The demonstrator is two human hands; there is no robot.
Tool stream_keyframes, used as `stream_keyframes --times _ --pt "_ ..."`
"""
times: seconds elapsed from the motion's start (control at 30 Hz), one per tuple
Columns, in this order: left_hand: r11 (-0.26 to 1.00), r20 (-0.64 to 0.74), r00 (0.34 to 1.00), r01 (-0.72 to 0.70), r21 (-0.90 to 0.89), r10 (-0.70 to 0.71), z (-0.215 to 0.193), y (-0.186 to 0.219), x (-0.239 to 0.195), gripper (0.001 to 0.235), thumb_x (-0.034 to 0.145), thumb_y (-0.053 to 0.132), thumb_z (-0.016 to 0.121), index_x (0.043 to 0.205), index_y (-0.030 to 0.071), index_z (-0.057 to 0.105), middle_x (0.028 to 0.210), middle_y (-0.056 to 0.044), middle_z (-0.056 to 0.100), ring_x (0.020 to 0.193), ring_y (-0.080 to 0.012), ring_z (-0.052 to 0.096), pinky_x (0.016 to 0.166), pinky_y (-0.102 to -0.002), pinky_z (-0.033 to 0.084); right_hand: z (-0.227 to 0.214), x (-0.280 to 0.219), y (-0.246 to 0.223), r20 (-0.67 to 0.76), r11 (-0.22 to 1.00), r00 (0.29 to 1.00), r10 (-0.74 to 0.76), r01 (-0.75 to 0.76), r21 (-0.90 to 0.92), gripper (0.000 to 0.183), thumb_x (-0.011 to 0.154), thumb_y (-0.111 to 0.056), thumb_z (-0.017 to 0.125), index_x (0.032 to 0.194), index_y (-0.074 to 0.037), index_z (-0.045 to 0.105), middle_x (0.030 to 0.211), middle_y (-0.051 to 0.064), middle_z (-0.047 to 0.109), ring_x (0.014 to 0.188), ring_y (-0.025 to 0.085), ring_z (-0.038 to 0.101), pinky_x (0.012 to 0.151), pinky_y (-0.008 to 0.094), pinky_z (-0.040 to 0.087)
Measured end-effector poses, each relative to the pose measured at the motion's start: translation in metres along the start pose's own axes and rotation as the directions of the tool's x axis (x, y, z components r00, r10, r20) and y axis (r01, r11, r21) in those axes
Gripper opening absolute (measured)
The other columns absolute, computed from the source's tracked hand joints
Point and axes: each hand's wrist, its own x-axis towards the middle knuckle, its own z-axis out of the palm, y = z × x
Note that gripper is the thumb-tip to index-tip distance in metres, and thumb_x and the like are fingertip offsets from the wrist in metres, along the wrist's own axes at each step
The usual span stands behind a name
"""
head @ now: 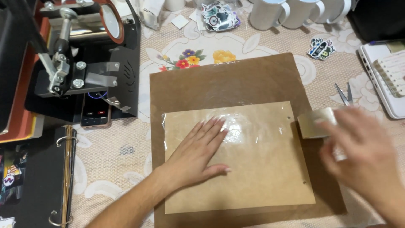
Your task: Applying clear adhesive tape to sheets of paper or cardboard and cutting it to size with scissors.
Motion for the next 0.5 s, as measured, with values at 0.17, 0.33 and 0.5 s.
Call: stream_keyframes --times 0.17,0.33,0.5 --pt "0.965 0.014 0.965 -0.261 -0.036 0.261 0.023 0.021 0.078 0.066 0.099 0.049 0.043 0.140 -0.003 0.047 0.152 -0.025 0.043 0.147 -0.0387 0.034 0.124 -0.051 0.019 0.017 -0.029 0.033 -0.092 0.902 0.935 0.343 -0.300 0.309 0.051 0.085 0.007 0.068 0.135 0.012 0.068 0.151 0.033 0.054 0.145 0.047 0.052 0.119 0.054 0.045" --pt "0.850 -0.055 0.859 -0.491 0.191 0.508 0.064 0.026 0.127 0.062 0.097 0.058 0.038 0.127 0.006 0.055 0.129 -0.010 0.055 0.105 -0.0263 0.052 0.092 -0.039 0.041 0.005 -0.016 0.028 0.300 0.679 0.830 0.470 -0.557 0.477 0.072 0.078 -0.011 0.060 0.148 0.003 0.047 0.153 0.026 0.048 0.139 0.041 0.044 0.113 0.060 0.035" --pt "0.856 -0.006 0.876 -0.471 0.214 0.483 0.067 0.029 0.138 0.076 0.094 0.067 0.029 0.131 0.007 0.056 0.139 -0.009 0.053 0.103 -0.0260 0.050 0.086 -0.040 0.040 0.033 -0.023 0.043 0.392 0.638 0.728 0.562 -0.684 0.354 0.075 0.076 -0.016 0.067 0.150 -0.007 0.053 0.134 0.015 0.066 0.102 0.034 0.066 0.091 0.046 0.048"
